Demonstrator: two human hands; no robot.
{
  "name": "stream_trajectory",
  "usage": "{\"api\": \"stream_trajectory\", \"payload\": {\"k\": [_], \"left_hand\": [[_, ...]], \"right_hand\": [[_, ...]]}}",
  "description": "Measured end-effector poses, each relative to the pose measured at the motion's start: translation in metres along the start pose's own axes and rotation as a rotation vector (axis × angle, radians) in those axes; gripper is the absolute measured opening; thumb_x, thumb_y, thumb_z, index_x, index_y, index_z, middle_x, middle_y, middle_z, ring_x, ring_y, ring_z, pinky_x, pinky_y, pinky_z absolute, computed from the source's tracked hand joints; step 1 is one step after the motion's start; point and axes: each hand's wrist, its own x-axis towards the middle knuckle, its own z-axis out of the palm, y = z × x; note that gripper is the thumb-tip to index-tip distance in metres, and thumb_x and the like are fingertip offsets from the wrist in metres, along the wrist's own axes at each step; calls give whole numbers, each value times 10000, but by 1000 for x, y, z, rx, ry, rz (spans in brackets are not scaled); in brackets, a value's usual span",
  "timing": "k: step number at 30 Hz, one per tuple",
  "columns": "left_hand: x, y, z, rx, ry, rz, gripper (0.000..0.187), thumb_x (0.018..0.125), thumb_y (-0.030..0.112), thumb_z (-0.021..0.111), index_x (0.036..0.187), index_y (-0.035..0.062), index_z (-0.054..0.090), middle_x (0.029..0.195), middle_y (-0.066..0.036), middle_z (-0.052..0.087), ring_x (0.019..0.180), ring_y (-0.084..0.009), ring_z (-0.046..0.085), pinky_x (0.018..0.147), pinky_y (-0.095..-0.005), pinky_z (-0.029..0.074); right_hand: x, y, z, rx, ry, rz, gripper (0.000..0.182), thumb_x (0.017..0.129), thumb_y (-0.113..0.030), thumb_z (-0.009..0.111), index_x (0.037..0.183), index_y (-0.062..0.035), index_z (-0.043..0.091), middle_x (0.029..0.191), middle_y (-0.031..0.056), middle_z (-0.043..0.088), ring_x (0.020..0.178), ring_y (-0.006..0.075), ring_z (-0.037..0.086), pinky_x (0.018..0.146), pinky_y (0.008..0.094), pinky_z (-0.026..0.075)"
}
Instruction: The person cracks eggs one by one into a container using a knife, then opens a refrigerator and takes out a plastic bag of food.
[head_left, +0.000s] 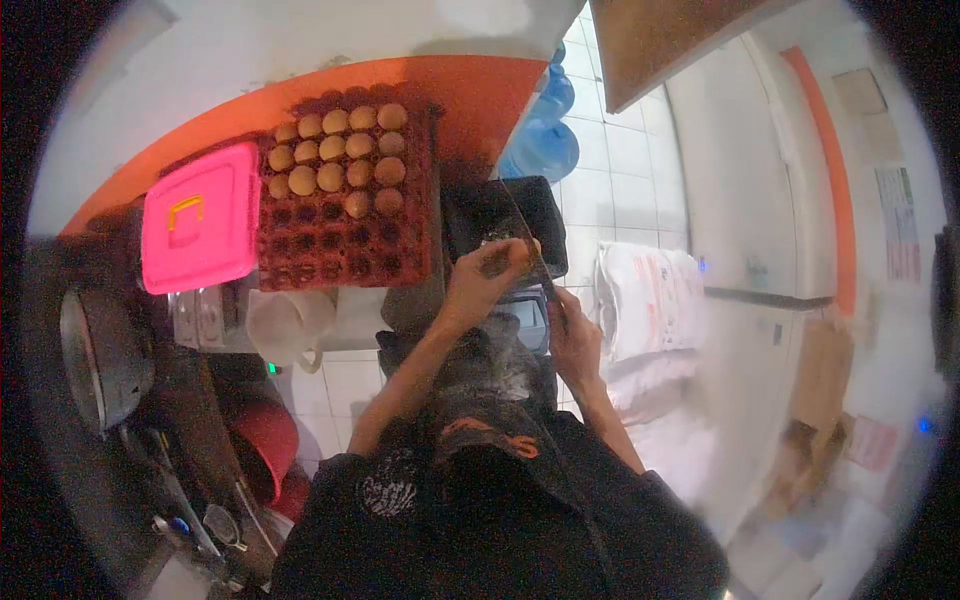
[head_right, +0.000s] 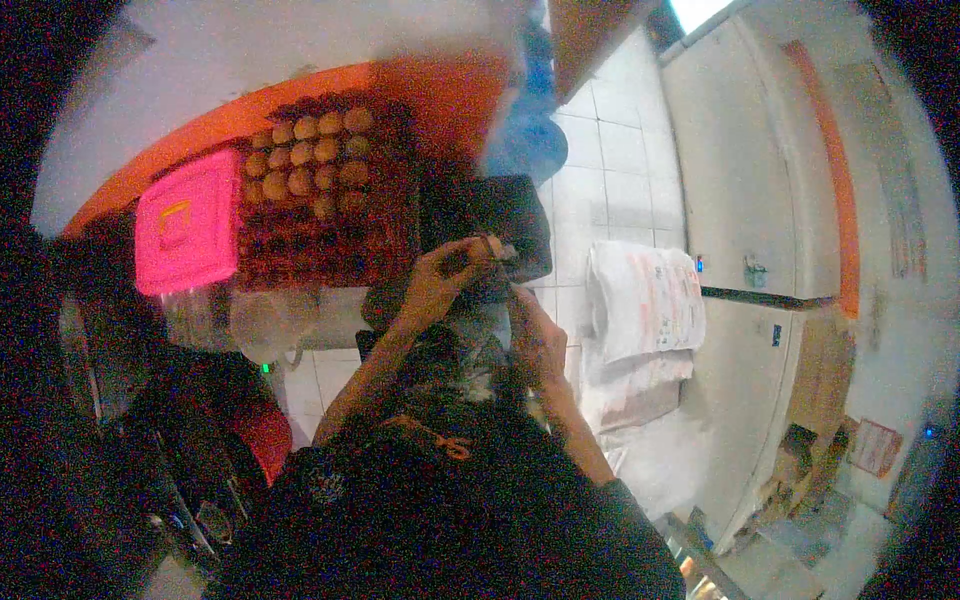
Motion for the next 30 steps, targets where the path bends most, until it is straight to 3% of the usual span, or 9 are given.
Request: {"api": "stream_trajectory", "payload": {"k": [4,10,13,16,18,22,25,30], "left_hand": [[4,9,-6,32,20,-42,396,900,163,755,1223,-40,651,1140,-87,704,1010,-138,654,931,-284,513],[22,24,-12,-183,-28,-106,345,943,171,711,1215,-34,660,1123,-68,702,988,-125,657,894,-270,533],[25,32,-13,-161,-13,-114,337,963,199,690,1199,-41,667,1114,-63,702,978,-123,661,881,-268,539],[31,34,-10,-144,-23,-149,352,975,230,677,1186,-52,672,1102,-63,704,965,-127,670,874,-267,545],[34,33,-11,-64,-20,-177,360,981,244,670,1182,-55,673,1093,-65,705,954,-129,675,871,-264,549],[37,30,-5,-208,-30,-217,355,980,238,671,1186,-51,674,1082,-70,709,944,-128,680,867,-250,551],[40,22,-3,-185,-26,-206,344,978,226,671,1186,-48,674,1081,-75,710,953,-126,678,871,-248,551],[39,2,-1,-209,-107,-114,352,953,217,700,1198,-34,670,1096,-81,712,992,-134,673,892,-277,542]], "right_hand": [[9,-5,2,23,159,-78,281,1000,-123,581,1280,-129,557,922,213,700,863,382,712,692,450,538],[38,-13,-2,16,16,-45,313,996,-121,588,1305,-155,550,997,213,706,920,406,702,698,461,537],[39,-8,3,31,94,-82,323,996,-127,588,1313,-172,545,989,214,707,898,415,698,697,459,537],[45,-7,-3,-47,-38,24,313,997,-136,588,1305,-173,553,967,216,705,869,411,698,687,456,536],[42,-5,-2,-27,65,-34,287,996,-141,589,1282,-162,572,945,216,702,840,406,696,674,455,530],[43,6,1,-17,62,-52,233,988,-140,604,1221,-139,613,900,207,696,802,405,686,667,443,522],[42,6,-2,13,107,-20,217,989,-141,610,1202,-101,617,851,192,686,732,338,683,655,411,518],[55,2,0,210,162,57,259,948,-181,699,1154,-33,648,776,51,666,630,132,584,571,326,480]]}}
